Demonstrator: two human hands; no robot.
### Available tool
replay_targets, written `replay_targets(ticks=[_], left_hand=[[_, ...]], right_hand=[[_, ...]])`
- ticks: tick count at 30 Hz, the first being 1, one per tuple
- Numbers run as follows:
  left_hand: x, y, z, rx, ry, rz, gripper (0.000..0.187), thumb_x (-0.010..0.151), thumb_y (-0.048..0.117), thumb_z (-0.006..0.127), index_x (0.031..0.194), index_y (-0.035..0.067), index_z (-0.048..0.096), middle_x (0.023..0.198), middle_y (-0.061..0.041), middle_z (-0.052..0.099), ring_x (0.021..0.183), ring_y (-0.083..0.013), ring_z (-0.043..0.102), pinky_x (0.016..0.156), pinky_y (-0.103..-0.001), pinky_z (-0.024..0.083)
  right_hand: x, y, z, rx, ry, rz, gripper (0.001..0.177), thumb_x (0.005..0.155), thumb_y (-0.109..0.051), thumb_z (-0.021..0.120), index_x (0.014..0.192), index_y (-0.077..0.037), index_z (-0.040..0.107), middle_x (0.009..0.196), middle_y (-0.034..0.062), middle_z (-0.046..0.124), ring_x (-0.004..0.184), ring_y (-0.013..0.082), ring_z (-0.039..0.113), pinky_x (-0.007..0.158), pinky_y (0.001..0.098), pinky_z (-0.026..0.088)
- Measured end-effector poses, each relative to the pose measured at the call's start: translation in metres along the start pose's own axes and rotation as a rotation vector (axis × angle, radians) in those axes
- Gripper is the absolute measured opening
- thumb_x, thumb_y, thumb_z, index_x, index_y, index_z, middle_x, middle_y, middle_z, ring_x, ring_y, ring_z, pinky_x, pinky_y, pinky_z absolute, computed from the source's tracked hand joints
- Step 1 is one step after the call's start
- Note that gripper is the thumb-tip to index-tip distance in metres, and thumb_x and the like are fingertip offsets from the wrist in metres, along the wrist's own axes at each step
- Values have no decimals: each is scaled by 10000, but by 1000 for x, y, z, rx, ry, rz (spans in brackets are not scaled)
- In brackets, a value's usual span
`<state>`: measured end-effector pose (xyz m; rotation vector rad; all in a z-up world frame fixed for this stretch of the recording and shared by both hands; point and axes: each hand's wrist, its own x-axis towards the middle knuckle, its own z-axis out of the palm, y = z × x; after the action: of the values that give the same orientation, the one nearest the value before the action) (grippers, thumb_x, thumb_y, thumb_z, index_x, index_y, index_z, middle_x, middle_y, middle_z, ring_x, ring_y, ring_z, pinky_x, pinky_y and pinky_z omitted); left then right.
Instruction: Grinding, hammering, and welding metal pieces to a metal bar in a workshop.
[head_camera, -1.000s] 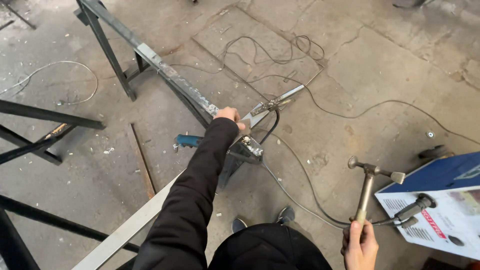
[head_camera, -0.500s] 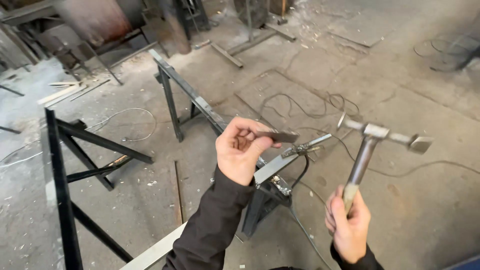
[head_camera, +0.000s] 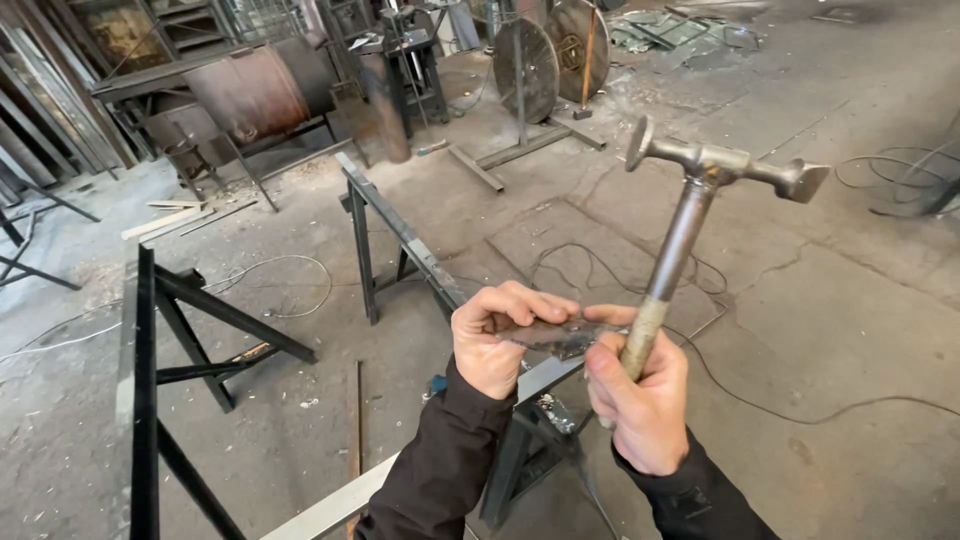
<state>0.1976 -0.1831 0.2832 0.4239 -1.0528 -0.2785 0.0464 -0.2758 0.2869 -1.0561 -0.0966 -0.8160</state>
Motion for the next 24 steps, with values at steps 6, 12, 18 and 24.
replay_targets(ticks=[6, 12, 18, 24], left_hand=[[-7, -24, 13, 112, 93, -48, 305, 878, -134, 758, 940, 123, 604, 995, -138, 791, 1007, -232, 668, 891, -331, 556], [-44, -37, -7, 182, 157, -235, 251, 954, -151, 736, 1150, -13, 663, 1216, -130, 713, 1068, -197, 692, 983, -298, 566], [-72, -53, -49, 630, 267, -363, 247, 897, 85, 974, 1049, -15, 807, 795, -109, 736, 672, -70, 645, 607, -249, 598], [-191, -207, -227, 1096, 201, -983, 330, 863, 326, 986, 1093, 136, 844, 823, -7, 836, 846, -234, 813, 881, -369, 621]], right_hand=[[2, 0, -16, 13, 40, -21, 317, 1010, 12, 740, 1309, 74, 653, 708, -23, 535, 498, 47, 347, 420, 229, 261], [4, 13, -39, -168, 128, -7, 179, 1012, 2, 750, 1177, 35, 692, 705, -17, 582, 494, 43, 406, 418, 207, 327], [16, 52, -76, -558, 109, -21, 163, 969, -3, 848, 1062, 99, 761, 525, 24, 542, 379, 60, 502, 376, 208, 418], [-30, 78, -130, -759, 76, 275, 318, 1170, -281, 626, 1080, -14, 774, 548, 18, 546, 460, 67, 478, 436, 226, 400]])
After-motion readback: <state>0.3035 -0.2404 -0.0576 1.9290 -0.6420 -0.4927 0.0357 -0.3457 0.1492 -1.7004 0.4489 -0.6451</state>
